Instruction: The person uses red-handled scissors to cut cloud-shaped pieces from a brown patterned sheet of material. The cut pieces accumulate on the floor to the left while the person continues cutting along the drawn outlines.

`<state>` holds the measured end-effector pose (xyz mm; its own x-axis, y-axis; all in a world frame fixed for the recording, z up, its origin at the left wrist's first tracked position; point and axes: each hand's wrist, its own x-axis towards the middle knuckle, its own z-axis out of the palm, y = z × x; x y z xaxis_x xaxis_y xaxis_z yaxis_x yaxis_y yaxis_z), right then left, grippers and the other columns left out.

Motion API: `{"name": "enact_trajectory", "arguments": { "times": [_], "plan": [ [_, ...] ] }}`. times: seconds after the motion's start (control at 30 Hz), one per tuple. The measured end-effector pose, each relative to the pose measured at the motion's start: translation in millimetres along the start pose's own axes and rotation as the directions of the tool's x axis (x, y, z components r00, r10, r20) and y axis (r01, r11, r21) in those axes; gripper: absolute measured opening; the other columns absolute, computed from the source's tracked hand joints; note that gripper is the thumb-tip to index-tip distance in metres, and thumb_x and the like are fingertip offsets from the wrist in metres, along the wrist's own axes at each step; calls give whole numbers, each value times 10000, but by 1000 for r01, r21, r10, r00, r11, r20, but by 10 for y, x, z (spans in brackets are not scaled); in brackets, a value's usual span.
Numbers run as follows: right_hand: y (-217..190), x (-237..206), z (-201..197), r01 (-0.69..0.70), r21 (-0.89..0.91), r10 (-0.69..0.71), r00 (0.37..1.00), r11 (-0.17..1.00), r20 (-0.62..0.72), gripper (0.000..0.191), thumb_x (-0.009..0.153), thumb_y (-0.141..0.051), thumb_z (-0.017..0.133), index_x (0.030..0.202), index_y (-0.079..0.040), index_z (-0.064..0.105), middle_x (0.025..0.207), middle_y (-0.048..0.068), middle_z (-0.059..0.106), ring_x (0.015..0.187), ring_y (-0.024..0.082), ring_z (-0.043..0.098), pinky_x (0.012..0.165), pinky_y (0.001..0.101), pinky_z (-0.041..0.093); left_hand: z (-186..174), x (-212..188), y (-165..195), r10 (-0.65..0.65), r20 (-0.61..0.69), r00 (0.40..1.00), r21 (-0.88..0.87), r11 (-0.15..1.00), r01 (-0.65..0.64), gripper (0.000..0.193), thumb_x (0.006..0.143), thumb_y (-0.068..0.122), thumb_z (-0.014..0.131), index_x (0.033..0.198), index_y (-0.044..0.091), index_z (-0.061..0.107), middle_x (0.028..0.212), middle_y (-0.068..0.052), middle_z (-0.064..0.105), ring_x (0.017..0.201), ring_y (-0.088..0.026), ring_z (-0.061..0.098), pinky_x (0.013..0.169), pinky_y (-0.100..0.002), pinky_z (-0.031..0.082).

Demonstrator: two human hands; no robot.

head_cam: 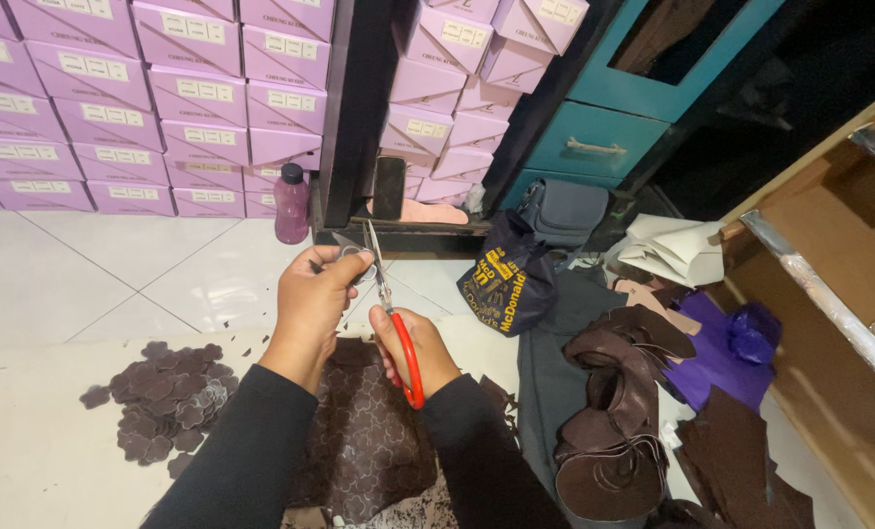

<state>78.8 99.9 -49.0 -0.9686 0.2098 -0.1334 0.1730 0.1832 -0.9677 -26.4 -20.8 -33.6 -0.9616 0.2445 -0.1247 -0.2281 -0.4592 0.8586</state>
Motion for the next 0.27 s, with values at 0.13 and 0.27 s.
{"name": "enact_trajectory", "arguments": {
  "times": [0.13, 0.27],
  "plan": [
    [-33, -20, 33, -14, 6, 14, 999, 1000, -30, 568, 975, -601, 539, 720, -94, 511, 571, -7, 486, 434, 85, 467, 396, 238, 389, 0, 2, 7, -19, -4, 1000, 4, 1000, 19, 208, 791, 134, 820, 892, 57, 655, 724, 7, 650, 552, -54, 531, 480, -200, 401],
    [-99, -48, 49, -4, 6, 5, 999, 1000, -35, 575, 968, -605, 550, 702, -96, 509, 547, -16, 470, 411, 83, 443, 375, 237, 360, -15, 22, 8, -22, -5, 1000, 10, 1000, 22, 211, 795, 139, 821, 894, 57, 653, 737, 2, 662, 555, -53, 531, 489, -199, 416]
  ]
}}
